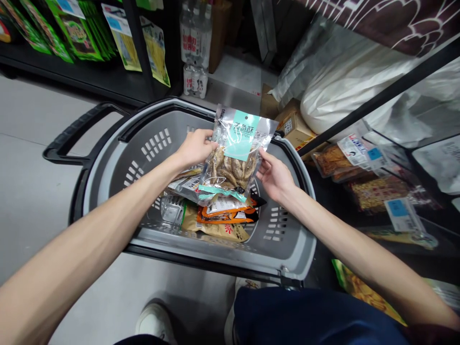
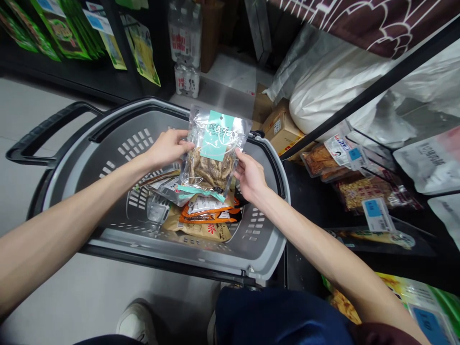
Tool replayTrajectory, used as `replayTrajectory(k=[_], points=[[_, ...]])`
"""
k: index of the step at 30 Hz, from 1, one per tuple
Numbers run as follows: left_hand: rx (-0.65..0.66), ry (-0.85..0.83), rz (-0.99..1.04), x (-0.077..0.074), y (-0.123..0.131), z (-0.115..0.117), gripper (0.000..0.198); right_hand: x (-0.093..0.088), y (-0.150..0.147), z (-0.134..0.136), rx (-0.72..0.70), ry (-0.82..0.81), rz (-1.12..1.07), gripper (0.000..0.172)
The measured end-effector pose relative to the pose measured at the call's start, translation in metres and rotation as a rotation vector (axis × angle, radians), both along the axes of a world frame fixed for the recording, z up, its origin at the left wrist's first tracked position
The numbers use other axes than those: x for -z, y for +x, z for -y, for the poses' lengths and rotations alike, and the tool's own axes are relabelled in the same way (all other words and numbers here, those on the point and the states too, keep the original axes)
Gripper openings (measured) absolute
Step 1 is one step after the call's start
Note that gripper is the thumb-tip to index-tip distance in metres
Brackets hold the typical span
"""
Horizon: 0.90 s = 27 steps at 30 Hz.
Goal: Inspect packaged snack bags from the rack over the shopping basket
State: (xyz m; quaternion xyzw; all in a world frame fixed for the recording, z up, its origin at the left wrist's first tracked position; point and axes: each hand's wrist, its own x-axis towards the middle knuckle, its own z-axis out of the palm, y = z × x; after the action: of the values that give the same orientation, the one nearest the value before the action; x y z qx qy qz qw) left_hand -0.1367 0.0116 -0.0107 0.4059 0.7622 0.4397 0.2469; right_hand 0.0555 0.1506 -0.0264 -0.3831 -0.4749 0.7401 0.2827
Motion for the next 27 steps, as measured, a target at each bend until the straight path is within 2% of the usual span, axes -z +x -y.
replayTrajectory(k=[12, 18, 27], points=[[-0.014, 0.005, -0.003, -0.0019, 0.0009, 0.0005, 0.035, 0.0001, -0.0002, -0.0002, -0.011, -0.032, 0.004, 0.014], [-0.022, 0.020, -0.017, -0.0030, 0.0026, 0.0004, 0.032, 0.0000, 0.0001, -0.0003, -0.019, -0.021, 0.001, 0.017], [-0.083, 0.117, -0.006, 0.0023, 0.0024, -0.0025, 0.025, -0.0010, -0.0004, 0.0012, -0.039, -0.027, -0.018, 0.020]])
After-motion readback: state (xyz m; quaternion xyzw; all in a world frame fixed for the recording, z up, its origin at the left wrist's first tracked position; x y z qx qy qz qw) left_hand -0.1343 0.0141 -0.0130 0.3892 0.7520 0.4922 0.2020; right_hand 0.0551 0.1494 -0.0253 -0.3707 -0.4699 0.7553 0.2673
